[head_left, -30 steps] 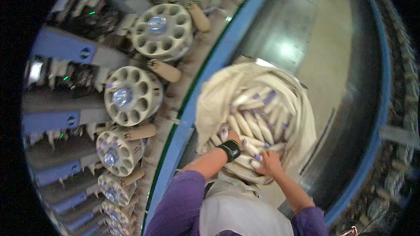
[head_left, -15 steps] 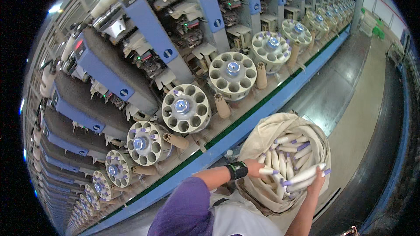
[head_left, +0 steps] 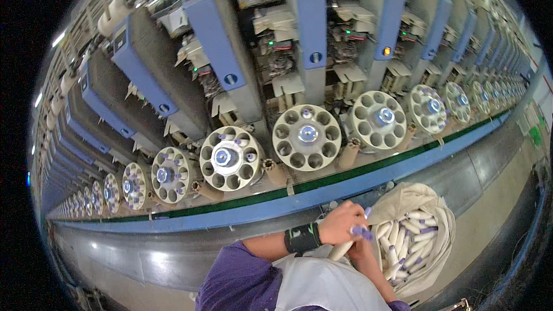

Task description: The person repeatedly picks white cylindrical spools from a cloth bag and places them into slots on rotating circular holders along a row of textile machines. The person occasionally reaches up to adjust a component on the machine before resuming loading spools.

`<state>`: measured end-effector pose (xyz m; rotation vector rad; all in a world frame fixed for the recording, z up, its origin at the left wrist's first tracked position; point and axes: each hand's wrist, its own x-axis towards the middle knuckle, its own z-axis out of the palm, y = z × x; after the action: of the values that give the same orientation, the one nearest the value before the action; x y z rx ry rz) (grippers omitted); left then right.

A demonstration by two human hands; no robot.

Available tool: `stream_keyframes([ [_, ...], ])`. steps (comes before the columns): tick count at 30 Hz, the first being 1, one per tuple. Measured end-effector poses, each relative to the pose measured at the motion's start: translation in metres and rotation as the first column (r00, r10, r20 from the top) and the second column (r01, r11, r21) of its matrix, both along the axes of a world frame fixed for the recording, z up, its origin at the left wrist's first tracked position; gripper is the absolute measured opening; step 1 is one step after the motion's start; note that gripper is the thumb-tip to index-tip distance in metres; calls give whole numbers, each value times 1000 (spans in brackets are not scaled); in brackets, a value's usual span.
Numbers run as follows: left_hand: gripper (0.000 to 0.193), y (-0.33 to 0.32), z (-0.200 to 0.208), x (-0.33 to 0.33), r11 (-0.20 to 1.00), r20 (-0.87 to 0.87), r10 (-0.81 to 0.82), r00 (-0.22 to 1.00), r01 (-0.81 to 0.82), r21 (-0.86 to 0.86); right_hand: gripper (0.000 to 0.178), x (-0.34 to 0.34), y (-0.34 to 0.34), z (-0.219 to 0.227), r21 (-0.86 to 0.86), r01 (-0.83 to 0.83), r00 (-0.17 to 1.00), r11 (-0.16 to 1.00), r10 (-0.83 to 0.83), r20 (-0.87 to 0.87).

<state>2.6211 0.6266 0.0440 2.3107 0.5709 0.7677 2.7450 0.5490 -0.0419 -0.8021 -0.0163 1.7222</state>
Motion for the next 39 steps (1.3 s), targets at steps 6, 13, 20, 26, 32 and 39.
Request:
stream_keyframes([
  [6, 25, 96, -10, -101, 237, 400, 401, 824, 328, -914, 39, -11, 70, 48, 68, -306, 616, 950, 144, 774],
  [13, 34, 145, -24, -109, 61, 474, 311, 823, 481, -875, 46, -24, 155, 56, 140, -695, 47, 705, -149, 988],
  [20, 34, 168, -28, -129, 160, 588, 536, 605, 611, -775, 34, 16, 134, 63, -46, -816, 435, 576, 665, 607],
  [26, 34, 186, -26, -101, 283, 640, 550, 537, 601, -747, 30, 11, 160, 57, 269, -669, 650, 692, 370, 664],
  [32, 33, 187, 7, -101, 402, 691, 599, 405, 594, -696, 28, 54, 129, 66, 110, -922, 341, 370, 647, 682],
  [39, 33, 181, 18, -38, 496, 731, 606, 314, 569, -656, 33, 44, 169, 84, 225, -866, 466, 446, 561, 684],
])
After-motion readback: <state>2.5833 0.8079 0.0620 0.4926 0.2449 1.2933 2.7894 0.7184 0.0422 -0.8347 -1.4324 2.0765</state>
